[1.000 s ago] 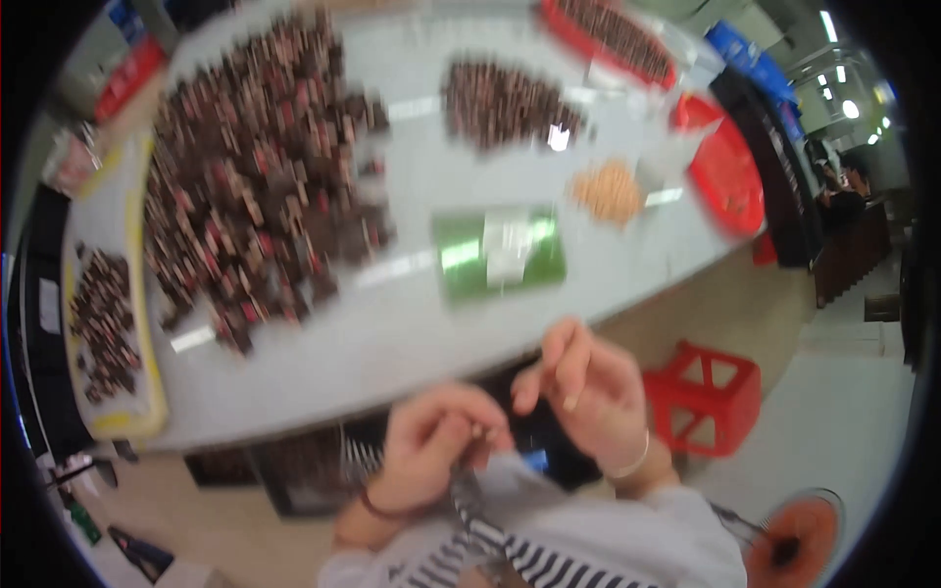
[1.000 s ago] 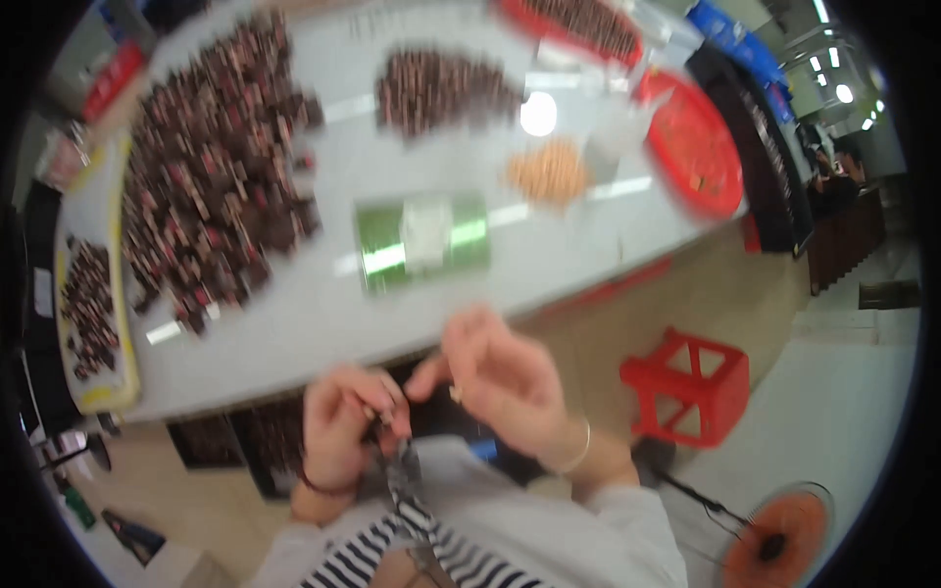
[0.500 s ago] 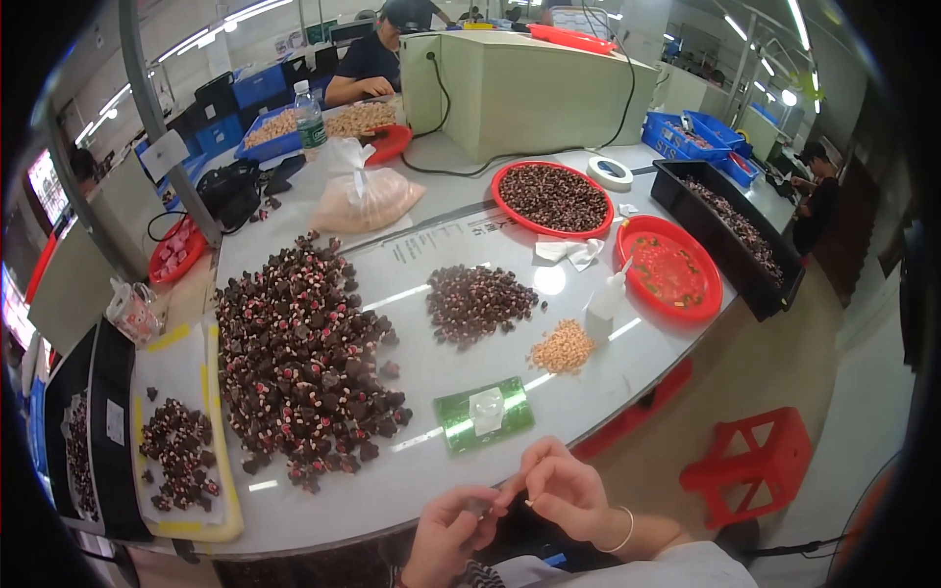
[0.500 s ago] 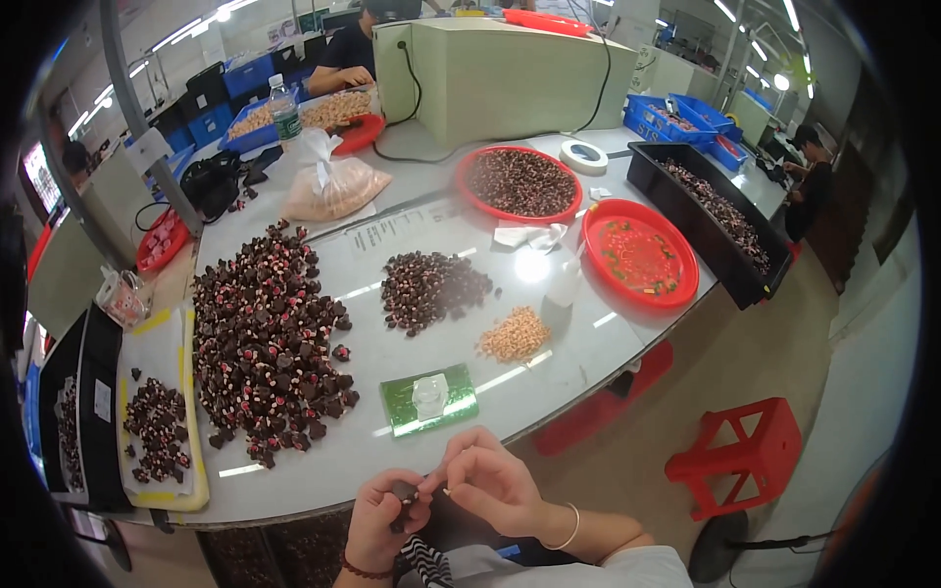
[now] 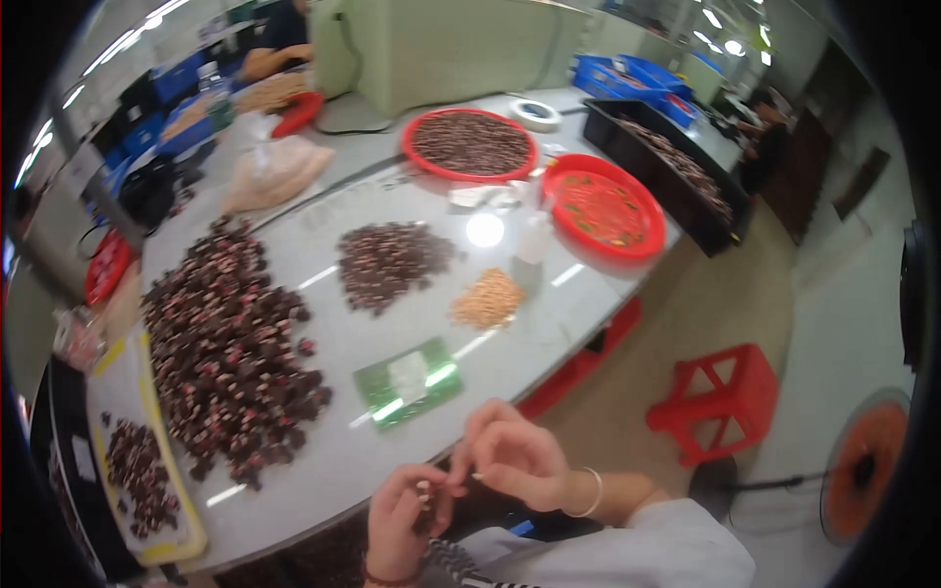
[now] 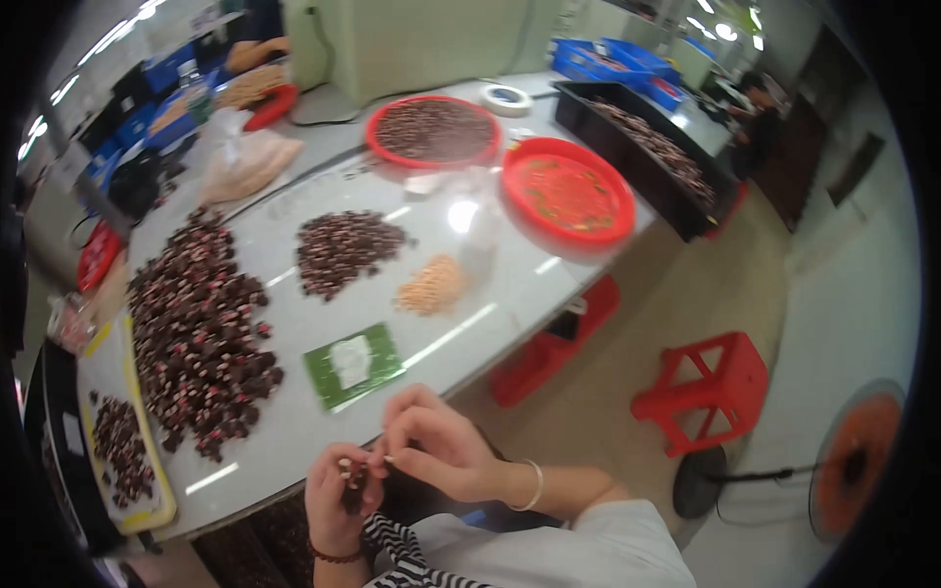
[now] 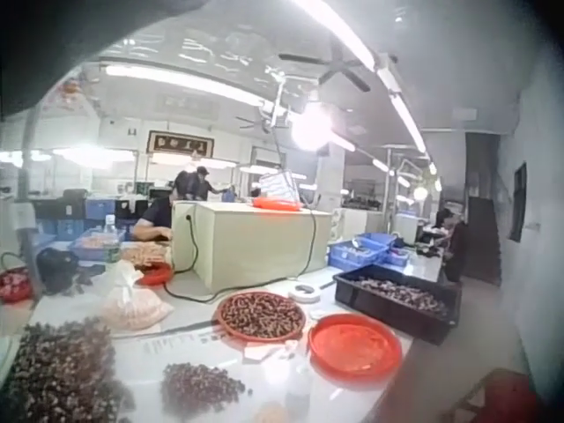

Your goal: The person assembles small plastic or rubber ornaments by hand, inserting pins or stems into them.

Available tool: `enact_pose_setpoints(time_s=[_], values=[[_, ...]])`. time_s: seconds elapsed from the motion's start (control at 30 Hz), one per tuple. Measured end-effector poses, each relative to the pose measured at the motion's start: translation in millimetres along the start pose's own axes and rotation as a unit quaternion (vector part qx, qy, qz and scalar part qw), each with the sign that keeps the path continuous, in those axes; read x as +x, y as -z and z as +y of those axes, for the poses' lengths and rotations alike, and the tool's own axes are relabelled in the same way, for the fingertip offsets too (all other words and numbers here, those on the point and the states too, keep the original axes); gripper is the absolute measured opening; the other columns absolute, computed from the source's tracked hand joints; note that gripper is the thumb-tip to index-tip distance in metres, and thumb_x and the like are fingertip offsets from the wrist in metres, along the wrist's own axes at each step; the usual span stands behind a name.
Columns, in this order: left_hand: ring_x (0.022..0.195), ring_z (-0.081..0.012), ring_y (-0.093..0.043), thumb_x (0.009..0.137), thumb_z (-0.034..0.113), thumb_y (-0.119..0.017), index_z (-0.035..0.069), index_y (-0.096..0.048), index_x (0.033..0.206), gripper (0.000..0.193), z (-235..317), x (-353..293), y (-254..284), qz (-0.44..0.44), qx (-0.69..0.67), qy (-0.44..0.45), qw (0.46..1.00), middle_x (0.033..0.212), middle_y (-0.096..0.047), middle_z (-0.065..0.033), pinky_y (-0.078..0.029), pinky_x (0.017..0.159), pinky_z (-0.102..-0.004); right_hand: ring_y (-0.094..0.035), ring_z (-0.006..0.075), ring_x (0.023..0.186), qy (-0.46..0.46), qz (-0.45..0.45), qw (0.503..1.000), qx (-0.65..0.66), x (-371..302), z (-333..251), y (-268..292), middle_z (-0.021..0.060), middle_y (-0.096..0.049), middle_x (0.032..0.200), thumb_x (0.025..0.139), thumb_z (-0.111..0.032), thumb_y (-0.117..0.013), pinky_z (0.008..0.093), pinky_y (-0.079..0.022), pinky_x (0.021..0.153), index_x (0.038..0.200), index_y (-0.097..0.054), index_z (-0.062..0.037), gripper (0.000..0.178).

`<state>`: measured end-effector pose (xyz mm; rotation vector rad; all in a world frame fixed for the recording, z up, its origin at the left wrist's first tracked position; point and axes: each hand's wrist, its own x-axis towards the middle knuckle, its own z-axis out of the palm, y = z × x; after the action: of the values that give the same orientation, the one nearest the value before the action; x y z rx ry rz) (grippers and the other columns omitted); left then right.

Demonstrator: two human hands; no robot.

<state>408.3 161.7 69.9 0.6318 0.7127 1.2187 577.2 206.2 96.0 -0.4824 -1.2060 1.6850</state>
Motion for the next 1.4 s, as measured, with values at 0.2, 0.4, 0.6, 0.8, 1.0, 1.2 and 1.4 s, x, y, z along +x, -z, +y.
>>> enact_pose_setpoints(time_s=[0.2, 0.4, 0.6, 0.8, 1.0, 1.2, 1.4], values=[[0.051, -0.0097, -0.043, 0.083, 0.004, -0.054, 0.002, -0.044, 0.092, 0.014, -18, 0, 4, 0.012, -0.04, -0.072, 0.997, 0.079, -0.05, -0.0091, -0.033, 0.042, -0.0194, -0.057, 0.0217, 0.097, 0.016, 0.008, 1.0, 0.004, -2, 10, 6, 0.0092, -0.036, 0.105, 0.087, -0.002, -0.05, 0.0341, -0.042, 0.087, 0.083, -0.049, -0.0018, 0.004], [0.086, -0.0177, -0.063, 0.083, -0.006, -0.051, -0.004, -0.049, 0.108, 0.025, -11, 10, 4, -0.032, 0.145, -0.132, 0.98, 0.096, -0.062, -0.0147, -0.049, 0.069, -0.0232, -0.056, 0.0183, 0.096, -0.006, 0.036, 0.994, -0.101, -2, -1, 9, 0.0111, -0.039, 0.101, 0.085, -0.005, -0.053, 0.0303, -0.045, 0.085, 0.082, -0.051, -0.0002, 0.005], [0.081, -0.0195, -0.064, 0.079, -0.006, -0.063, -0.006, -0.05, 0.106, 0.03, -25, 4, 11, 0.0, 0.086, -0.196, 0.977, 0.089, -0.062, -0.0139, -0.052, 0.073, -0.0283, -0.058, 0.0211, 0.091, 0.002, 0.001, 0.989, -0.147, 3, 20, 7, 0.0121, -0.04, 0.1, 0.081, -0.002, -0.055, 0.0299, -0.049, 0.08, 0.077, -0.053, 0.0022, 0.006], [0.077, -0.0157, -0.063, 0.076, -0.005, -0.067, -0.005, -0.052, 0.105, 0.032, -28, 1, 15, -0.009, 0.1, -0.221, 0.97, 0.079, -0.061, -0.0098, -0.049, 0.067, -0.0231, -0.058, 0.0224, 0.087, -0.014, -0.009, 0.983, -0.182, 0, 24, 4, 0.0095, -0.038, 0.101, 0.083, -0.017, -0.061, 0.0402, -0.043, 0.09, 0.075, -0.05, -0.0021, 0.02], [0.062, -0.0096, -0.055, 0.072, -0.003, -0.072, -0.002, -0.06, 0.103, 0.034, -27, 3, 15, 0.01, 0.147, -0.246, 0.958, 0.075, -0.061, -0.0079, -0.042, 0.054, -0.0201, -0.058, 0.0207, 0.084, 0.0, -0.013, 0.97, -0.243, 1, 25, 2, 0.0092, -0.038, 0.098, 0.082, -0.018, -0.063, 0.0406, -0.044, 0.089, 0.075, -0.05, -0.0034, 0.02], [0.06, -0.01, -0.055, 0.071, -0.003, -0.072, -0.002, -0.062, 0.101, 0.032, -23, 6, 17, 0.015, 0.232, -0.259, 0.938, 0.076, -0.062, -0.007, -0.042, 0.052, -0.0208, -0.058, 0.0205, 0.083, -0.011, 0.012, 0.98, -0.198, 4, 32, 4, 0.0081, -0.038, 0.09, 0.08, -0.017, -0.066, 0.041, -0.046, 0.086, 0.074, -0.049, -0.0045, 0.022], [0.065, -0.0077, -0.057, 0.072, 0.0, -0.073, -0.001, -0.062, 0.101, 0.03, -21, 5, 17, 0.0, 0.204, -0.22, 0.954, 0.08, -0.064, -0.0068, -0.045, 0.056, -0.0194, -0.056, 0.0188, 0.081, -0.045, -0.012, 0.996, -0.08, 11, 28, 15, 0.0098, -0.045, 0.09, 0.073, 0.009, -0.063, 0.0311, -0.048, 0.078, 0.078, -0.057, 0.001, 0.011]])
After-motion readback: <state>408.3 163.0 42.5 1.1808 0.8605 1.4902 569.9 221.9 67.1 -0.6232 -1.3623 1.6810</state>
